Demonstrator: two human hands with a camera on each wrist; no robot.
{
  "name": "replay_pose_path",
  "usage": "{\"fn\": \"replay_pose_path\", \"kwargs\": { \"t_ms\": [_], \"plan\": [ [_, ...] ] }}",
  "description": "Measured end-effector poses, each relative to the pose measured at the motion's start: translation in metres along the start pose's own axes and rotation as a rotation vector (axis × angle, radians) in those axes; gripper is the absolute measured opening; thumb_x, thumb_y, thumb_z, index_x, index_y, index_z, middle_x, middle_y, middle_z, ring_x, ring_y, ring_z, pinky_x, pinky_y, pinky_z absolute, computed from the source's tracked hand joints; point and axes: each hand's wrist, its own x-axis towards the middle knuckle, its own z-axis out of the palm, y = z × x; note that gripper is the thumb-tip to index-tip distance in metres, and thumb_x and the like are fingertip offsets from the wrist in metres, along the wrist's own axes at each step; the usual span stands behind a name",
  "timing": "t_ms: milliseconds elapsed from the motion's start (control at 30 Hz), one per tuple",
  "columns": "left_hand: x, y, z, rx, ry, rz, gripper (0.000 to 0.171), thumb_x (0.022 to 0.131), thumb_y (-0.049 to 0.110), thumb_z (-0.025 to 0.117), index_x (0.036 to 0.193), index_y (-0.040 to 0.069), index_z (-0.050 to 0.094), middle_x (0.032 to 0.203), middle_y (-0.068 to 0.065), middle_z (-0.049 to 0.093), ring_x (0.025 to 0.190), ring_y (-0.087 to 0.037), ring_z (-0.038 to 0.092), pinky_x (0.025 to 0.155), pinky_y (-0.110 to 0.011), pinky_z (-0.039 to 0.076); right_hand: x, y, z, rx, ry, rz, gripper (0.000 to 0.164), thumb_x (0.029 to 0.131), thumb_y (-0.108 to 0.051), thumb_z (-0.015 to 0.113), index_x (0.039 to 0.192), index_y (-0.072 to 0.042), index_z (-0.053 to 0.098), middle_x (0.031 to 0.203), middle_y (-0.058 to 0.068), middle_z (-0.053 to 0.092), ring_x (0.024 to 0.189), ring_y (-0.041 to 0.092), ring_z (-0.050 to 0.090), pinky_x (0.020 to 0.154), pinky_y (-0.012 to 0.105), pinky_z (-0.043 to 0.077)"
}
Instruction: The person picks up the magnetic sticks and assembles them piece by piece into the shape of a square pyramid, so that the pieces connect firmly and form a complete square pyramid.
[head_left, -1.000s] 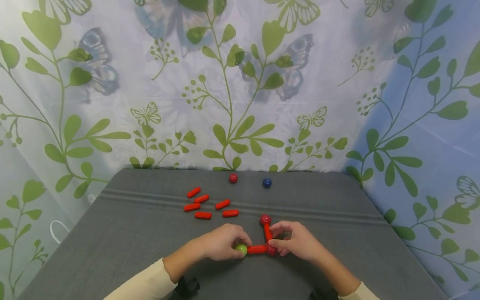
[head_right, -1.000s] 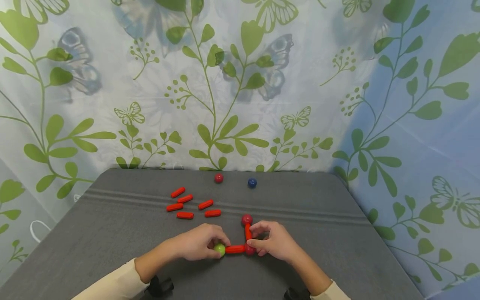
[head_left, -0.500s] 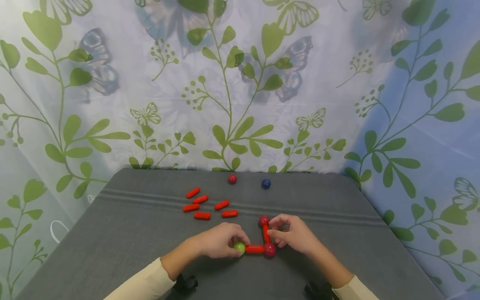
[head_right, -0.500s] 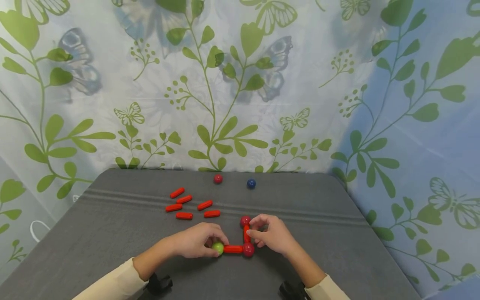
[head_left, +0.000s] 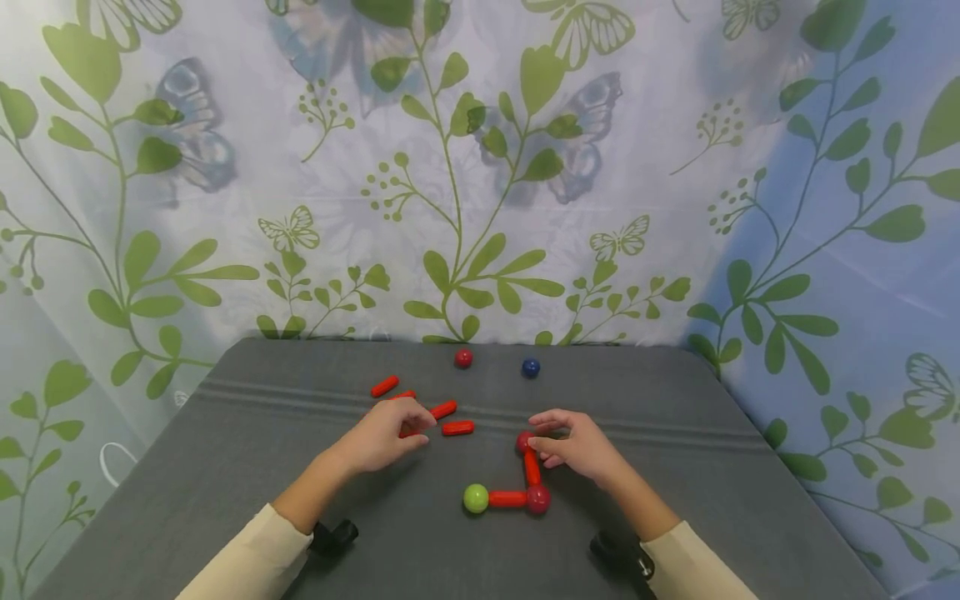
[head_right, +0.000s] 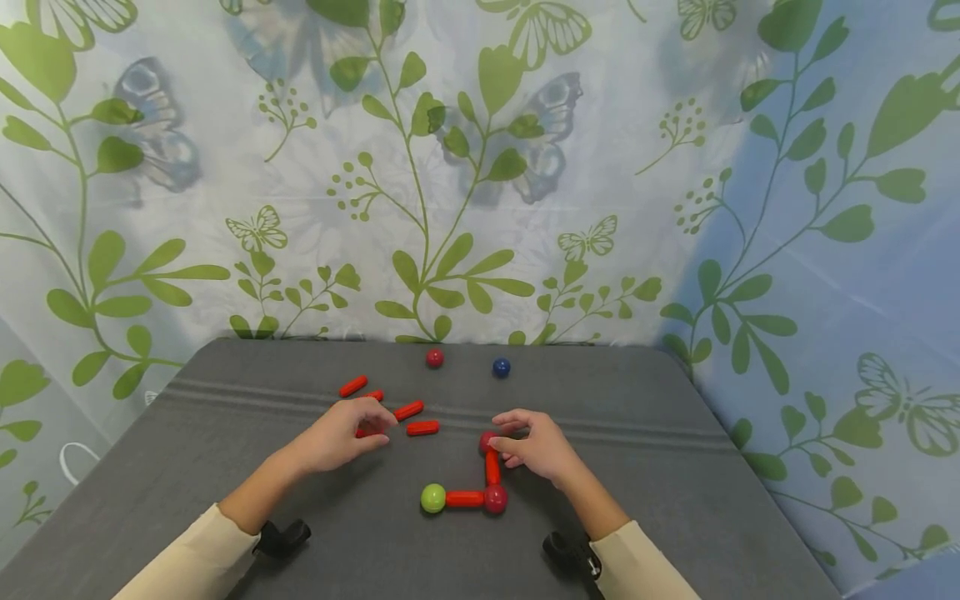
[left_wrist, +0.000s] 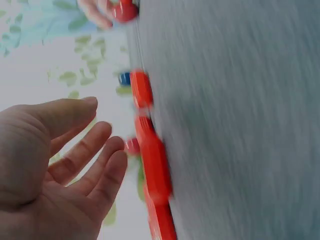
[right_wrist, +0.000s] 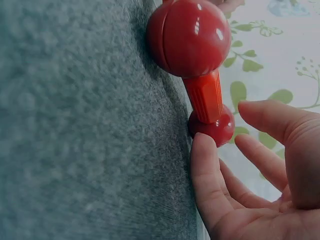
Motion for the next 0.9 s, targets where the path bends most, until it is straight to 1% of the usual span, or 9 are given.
{"fn": "replay_pose_path", "kwargs": {
  "t_ms": [67, 100, 233, 367, 533, 633, 800, 900],
  "plan": [
    [-0.002, -0.010, -0.005, 0.009, 0.041, -0.030, 0.023, 0.092, 0.008, 0.076, 0.115, 0.004, 0.072, 0.112, -0.010, 0.073, 0.101, -0.024, 0.069, 0.089, -0.041, 0.058, 0.002, 0.000, -0.001, 0.005, -0.023, 0.002, 0.046, 0.092, -0.023, 0.079, 0.131, -0.002, 0.065, 0.124, 0.019, 0.068, 0.083, 0.023, 0.072, 0.074, 0.038, 0.063],
    [-0.002, -0.015, -0.007, 0.007, 0.049, -0.048, 0.023, 0.092, 0.009, 0.076, 0.115, 0.004, 0.072, 0.113, -0.010, 0.073, 0.102, -0.024, 0.069, 0.090, -0.042, 0.057, 0.002, 0.001, -0.001, 0.007, -0.032, 0.002, 0.047, 0.092, -0.023, 0.079, 0.131, -0.002, 0.065, 0.125, 0.019, 0.068, 0.083, 0.022, 0.073, 0.075, 0.037, 0.063],
    [-0.005, -0.029, -0.012, -0.009, 0.046, -0.099, 0.025, 0.093, 0.013, 0.076, 0.116, 0.006, 0.072, 0.116, -0.008, 0.073, 0.106, -0.026, 0.069, 0.093, -0.045, 0.056, 0.005, 0.003, -0.002, 0.007, -0.059, -0.008, 0.047, 0.092, -0.023, 0.078, 0.131, 0.000, 0.065, 0.126, 0.021, 0.067, 0.085, 0.021, 0.073, 0.075, 0.037, 0.063],
    [-0.006, -0.037, -0.013, 0.003, 0.047, -0.131, 0.024, 0.092, 0.014, 0.077, 0.115, 0.007, 0.072, 0.115, -0.007, 0.073, 0.106, -0.026, 0.068, 0.094, -0.048, 0.055, 0.007, 0.005, -0.002, 0.013, -0.077, -0.020, 0.046, 0.091, -0.021, 0.079, 0.130, -0.001, 0.066, 0.126, 0.020, 0.067, 0.087, 0.020, 0.073, 0.076, 0.037, 0.063],
    [-0.005, -0.041, -0.012, 0.044, 0.047, -0.178, 0.025, 0.090, 0.014, 0.079, 0.114, 0.010, 0.073, 0.115, -0.004, 0.072, 0.109, -0.027, 0.067, 0.097, -0.049, 0.053, 0.009, 0.008, -0.002, 0.022, -0.092, -0.019, 0.043, 0.090, -0.020, 0.080, 0.128, -0.001, 0.068, 0.123, 0.017, 0.068, 0.089, 0.020, 0.073, 0.077, 0.037, 0.063],
    [-0.004, -0.042, -0.012, 0.060, 0.036, -0.185, 0.027, 0.090, 0.013, 0.080, 0.115, 0.010, 0.073, 0.116, -0.003, 0.072, 0.109, -0.026, 0.067, 0.097, -0.048, 0.054, 0.010, 0.009, -0.003, 0.032, -0.096, -0.008, 0.041, 0.089, -0.020, 0.081, 0.124, -0.002, 0.070, 0.120, 0.016, 0.068, 0.088, 0.020, 0.073, 0.077, 0.037, 0.063],
    [-0.003, -0.042, -0.012, 0.064, -0.001, -0.151, 0.029, 0.090, 0.009, 0.078, 0.118, 0.005, 0.072, 0.117, -0.008, 0.073, 0.106, -0.027, 0.069, 0.092, -0.045, 0.056, 0.009, 0.009, -0.004, 0.052, -0.104, 0.005, 0.041, 0.088, -0.018, 0.082, 0.123, -0.002, 0.071, 0.120, 0.016, 0.067, 0.087, 0.021, 0.073, 0.076, 0.038, 0.063],
    [-0.002, -0.042, -0.011, 0.067, -0.007, -0.149, 0.029, 0.090, 0.007, 0.077, 0.118, 0.004, 0.072, 0.117, -0.009, 0.073, 0.106, -0.026, 0.069, 0.091, -0.044, 0.057, 0.007, 0.008, -0.004, 0.057, -0.110, 0.004, 0.042, 0.088, -0.016, 0.082, 0.124, 0.000, 0.070, 0.121, 0.017, 0.067, 0.088, 0.022, 0.072, 0.077, 0.039, 0.063]
  ]
}}
